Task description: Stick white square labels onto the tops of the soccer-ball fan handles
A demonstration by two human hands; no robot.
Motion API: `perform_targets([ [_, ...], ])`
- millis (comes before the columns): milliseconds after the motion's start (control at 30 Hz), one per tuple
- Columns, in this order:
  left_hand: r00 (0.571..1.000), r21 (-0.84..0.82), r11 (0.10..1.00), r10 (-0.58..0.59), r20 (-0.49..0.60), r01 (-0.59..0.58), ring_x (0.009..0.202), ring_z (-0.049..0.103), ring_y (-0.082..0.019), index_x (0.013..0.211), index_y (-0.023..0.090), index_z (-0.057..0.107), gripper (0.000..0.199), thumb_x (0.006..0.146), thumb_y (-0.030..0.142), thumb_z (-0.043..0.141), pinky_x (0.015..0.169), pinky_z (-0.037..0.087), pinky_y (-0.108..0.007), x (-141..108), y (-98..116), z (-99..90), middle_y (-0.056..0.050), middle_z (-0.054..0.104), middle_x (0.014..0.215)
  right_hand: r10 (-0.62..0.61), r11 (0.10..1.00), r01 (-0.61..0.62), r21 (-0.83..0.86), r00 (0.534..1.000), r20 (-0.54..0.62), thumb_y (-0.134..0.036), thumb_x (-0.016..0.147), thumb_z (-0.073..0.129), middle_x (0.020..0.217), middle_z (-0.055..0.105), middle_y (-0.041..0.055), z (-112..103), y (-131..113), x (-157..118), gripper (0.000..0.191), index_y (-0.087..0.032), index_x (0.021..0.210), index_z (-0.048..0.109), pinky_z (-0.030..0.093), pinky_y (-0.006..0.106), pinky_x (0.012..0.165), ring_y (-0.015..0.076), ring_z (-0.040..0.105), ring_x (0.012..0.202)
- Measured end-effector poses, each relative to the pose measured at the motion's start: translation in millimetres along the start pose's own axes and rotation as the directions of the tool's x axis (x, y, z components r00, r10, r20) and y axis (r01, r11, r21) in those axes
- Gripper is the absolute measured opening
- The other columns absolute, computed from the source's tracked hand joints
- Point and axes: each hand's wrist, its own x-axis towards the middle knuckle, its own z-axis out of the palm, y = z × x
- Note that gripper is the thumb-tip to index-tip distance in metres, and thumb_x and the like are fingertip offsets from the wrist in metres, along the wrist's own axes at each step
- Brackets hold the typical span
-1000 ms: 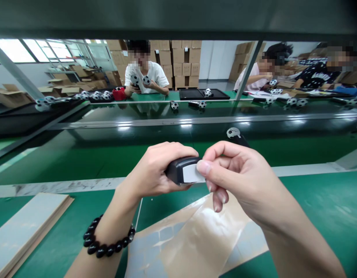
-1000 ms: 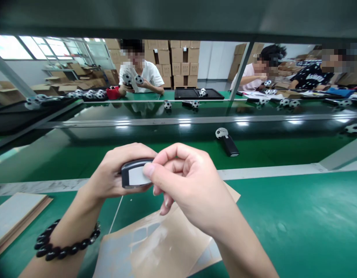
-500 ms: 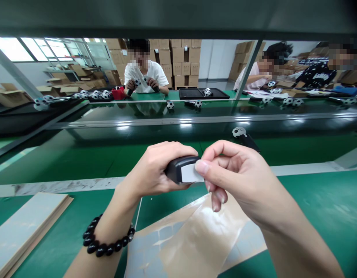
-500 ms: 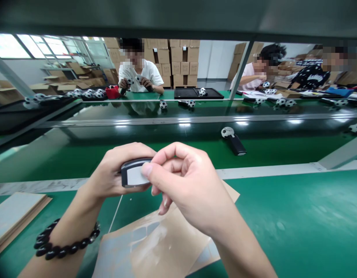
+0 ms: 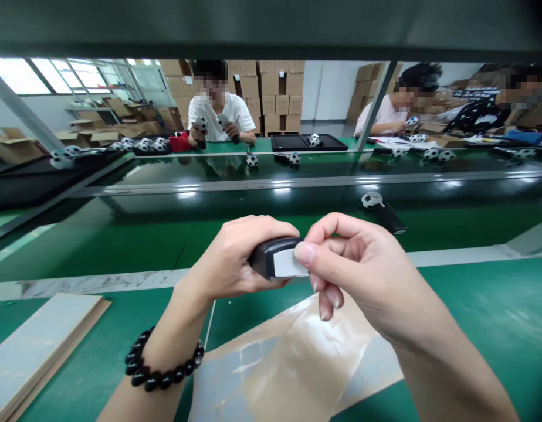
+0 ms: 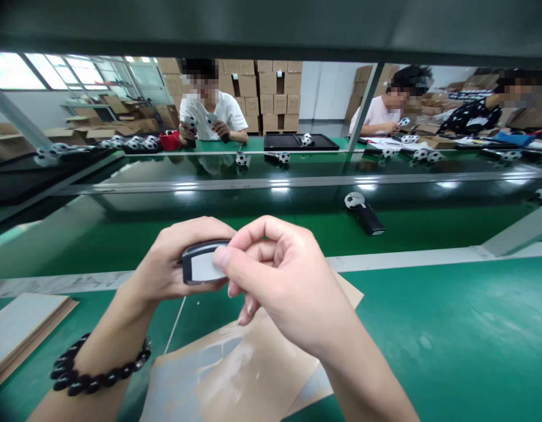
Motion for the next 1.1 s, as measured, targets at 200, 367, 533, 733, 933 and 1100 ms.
perform_targets([
  [200, 1.0, -0.002, 1.0, 0.022, -0.002, -0.022, 0.074, 0.069, -0.015, 0.103, 0.019, 0.063, 0.02, 0.086, 0.026, 0.071, 0.066, 0.052, -0.024, -0.8, 0.2, -0.3, -0.002, 0.074, 0.089, 0.01, 0.999, -0.011, 0.031, 1.0, 0.02, -0.018, 0.068, 0.09, 0.051, 0.062, -0.0072, -0.8, -0.7, 0.4, 0.026, -0.018, 0.07, 0.064, 0.053, 0.014, 0.039, 0.0053, 0.053, 0.038],
  [367, 1.0, -0.012, 0.999, 0.031, -0.006, -0.031, 0.074, 0.069, -0.014, 0.104, 0.019, 0.063, 0.021, 0.086, 0.027, 0.071, 0.067, 0.052, -0.023, -0.3, -1.1, 1.1, -0.002, 0.074, 0.089, 0.007, 0.999, -0.008, 0.049, 1.0, 0.019, -0.014, 0.068, 0.089, 0.051, 0.064, -0.0078, 0.0, 0.1, -2.2, 0.024, -0.019, 0.069, 0.065, 0.054, 0.014, 0.039, 0.0049, 0.053, 0.037],
  [533, 0.999, -0.018, 0.999, 0.035, -0.013, -0.035, 0.074, 0.068, -0.014, 0.104, 0.019, 0.063, 0.022, 0.085, 0.027, 0.072, 0.067, 0.051, -0.022, 0.0, -1.7, 1.9, -0.001, 0.073, 0.087, -0.002, 0.999, 0.002, 0.045, 1.0, -0.002, -0.012, 0.068, 0.088, 0.05, 0.064, -0.0079, 1.1, 0.2, -2.5, 0.024, -0.019, 0.069, 0.066, 0.053, 0.012, 0.038, 0.005, 0.054, 0.037],
  [733, 1.0, -0.017, 1.0, 0.019, -0.003, -0.019, 0.074, 0.068, -0.014, 0.103, 0.019, 0.063, 0.021, 0.085, 0.025, 0.072, 0.067, 0.051, -0.023, -0.4, -0.4, 0.7, -0.002, 0.073, 0.089, -0.002, 0.999, 0.002, 0.032, 1.0, -0.013, -0.012, 0.068, 0.089, 0.05, 0.065, -0.0078, 2.3, 0.5, -1.1, 0.024, -0.019, 0.068, 0.066, 0.053, 0.012, 0.038, 0.0052, 0.056, 0.036],
  [933, 1.0, -0.004, 1.0, 0.024, -0.005, -0.024, 0.074, 0.069, -0.014, 0.104, 0.019, 0.063, 0.02, 0.087, 0.028, 0.071, 0.066, 0.052, -0.023, 0.2, -0.4, 0.5, -0.002, 0.074, 0.088, -0.008, 1.0, 0.008, 0.014, 1.0, -0.024, -0.013, 0.07, 0.088, 0.05, 0.065, -0.0079, 1.9, 0.2, -1.3, 0.023, -0.019, 0.069, 0.065, 0.052, 0.012, 0.039, 0.0053, 0.056, 0.036],
  [1100, 1.0, -0.007, 1.0, 0.022, -0.005, -0.022, 0.073, 0.07, -0.015, 0.104, 0.019, 0.063, 0.02, 0.088, 0.029, 0.07, 0.065, 0.052, -0.025, 0.1, 0.0, 0.8, -0.003, 0.074, 0.087, -0.028, 0.999, 0.027, -0.034, 0.999, -0.023, -0.014, 0.074, 0.085, 0.052, 0.065, -0.0084, 2.2, 0.4, -3.0, 0.02, -0.019, 0.071, 0.066, 0.052, 0.01, 0.039, 0.0046, 0.057, 0.038],
])
